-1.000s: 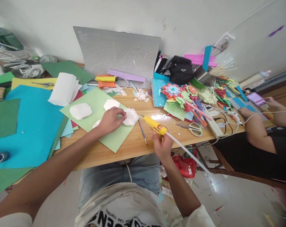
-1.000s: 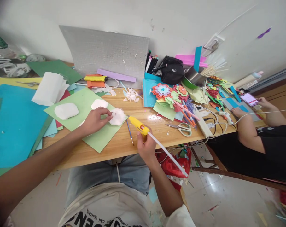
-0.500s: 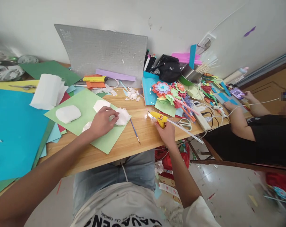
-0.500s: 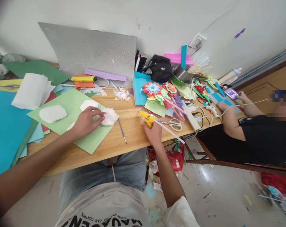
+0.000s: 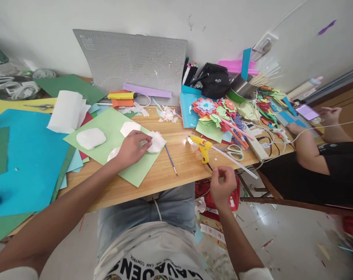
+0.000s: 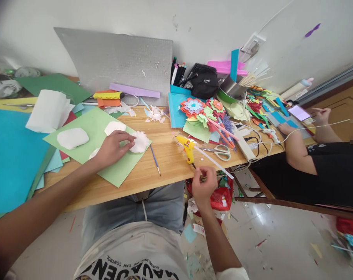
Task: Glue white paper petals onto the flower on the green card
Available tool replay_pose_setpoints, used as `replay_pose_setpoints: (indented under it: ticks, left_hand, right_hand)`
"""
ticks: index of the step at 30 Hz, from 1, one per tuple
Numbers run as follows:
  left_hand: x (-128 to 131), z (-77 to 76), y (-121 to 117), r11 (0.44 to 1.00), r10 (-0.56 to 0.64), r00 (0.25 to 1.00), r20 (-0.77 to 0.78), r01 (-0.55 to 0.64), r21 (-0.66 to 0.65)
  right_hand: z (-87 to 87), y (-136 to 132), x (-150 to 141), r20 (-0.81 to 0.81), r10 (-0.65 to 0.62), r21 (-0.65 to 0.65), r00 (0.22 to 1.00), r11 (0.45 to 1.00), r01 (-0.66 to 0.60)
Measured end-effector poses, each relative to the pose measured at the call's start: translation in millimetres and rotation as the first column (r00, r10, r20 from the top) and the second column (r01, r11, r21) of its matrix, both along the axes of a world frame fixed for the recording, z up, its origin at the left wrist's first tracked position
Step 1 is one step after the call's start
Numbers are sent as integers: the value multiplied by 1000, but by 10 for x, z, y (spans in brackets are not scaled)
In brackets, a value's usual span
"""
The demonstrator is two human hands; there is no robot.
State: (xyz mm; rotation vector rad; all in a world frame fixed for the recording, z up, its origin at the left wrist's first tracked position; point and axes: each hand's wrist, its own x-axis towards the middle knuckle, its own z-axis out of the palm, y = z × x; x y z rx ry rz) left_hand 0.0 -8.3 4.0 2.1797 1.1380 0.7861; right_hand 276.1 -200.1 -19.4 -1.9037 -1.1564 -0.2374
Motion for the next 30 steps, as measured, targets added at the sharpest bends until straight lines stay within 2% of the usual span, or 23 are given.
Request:
replay_pose_setpoints:
  ticks: [2, 3, 5, 8, 11, 13, 15, 19, 21, 23, 25, 27, 30]
  left_hand:
    - [9, -7, 3, 1000, -8, 1000, 4, 8, 4]
    - [13, -11, 5, 1000, -11, 1000, 4, 11, 11]
    - [21, -15, 7, 999, -16, 1000, -3, 16, 30]
    - [25, -5, 6, 998, -18, 1000, -26, 19, 59]
    - [8, 11, 9, 994, -18, 998, -54, 23, 103]
    - [-10, 17, 14, 991, -13, 997, -81, 24, 135]
    - [-24, 24, 15, 987, 10, 993, -114, 9, 163]
    - [-22, 48, -7, 981, 33, 985, -171, 1, 193]
    - [-2, 64, -23, 983, 16, 981, -194, 20, 183]
    - [28, 81, -31, 985, 8, 977, -215, 29, 171]
    - [60, 98, -23, 986, 12, 972, -236, 28, 166]
    - [89, 115, 0, 987, 20, 967, -253, 22, 161]
    - [112, 145, 50, 992, 13, 961, -278, 23, 126]
  right_hand:
    - [35, -115, -310, 9, 198, -100, 980, 975, -196]
    - [65, -110, -470, -10, 329, -186, 944, 927, -325]
    - [139, 37, -754, -30, 441, -345, 897, 838, -424]
    - [262, 483, -998, 88, 368, -595, 926, 764, -247]
    - [351, 862, -1037, 174, 337, -743, 925, 662, -101]
    - [374, 948, -1004, 198, 354, -781, 914, 621, -71]
    - [373, 903, -949, 216, 369, -787, 904, 614, -62]
    - [376, 617, -790, 189, 352, -736, 917, 669, -105]
    - [417, 471, -708, 90, 360, -655, 929, 724, -217]
    - [488, 347, -645, -59, 417, -510, 907, 768, -386]
    - [572, 245, -612, -221, 475, -335, 852, 783, -524]
    - [644, 169, -602, -386, 495, -176, 779, 789, -589]
    - [691, 123, -618, -602, 529, 42, 598, 768, -639]
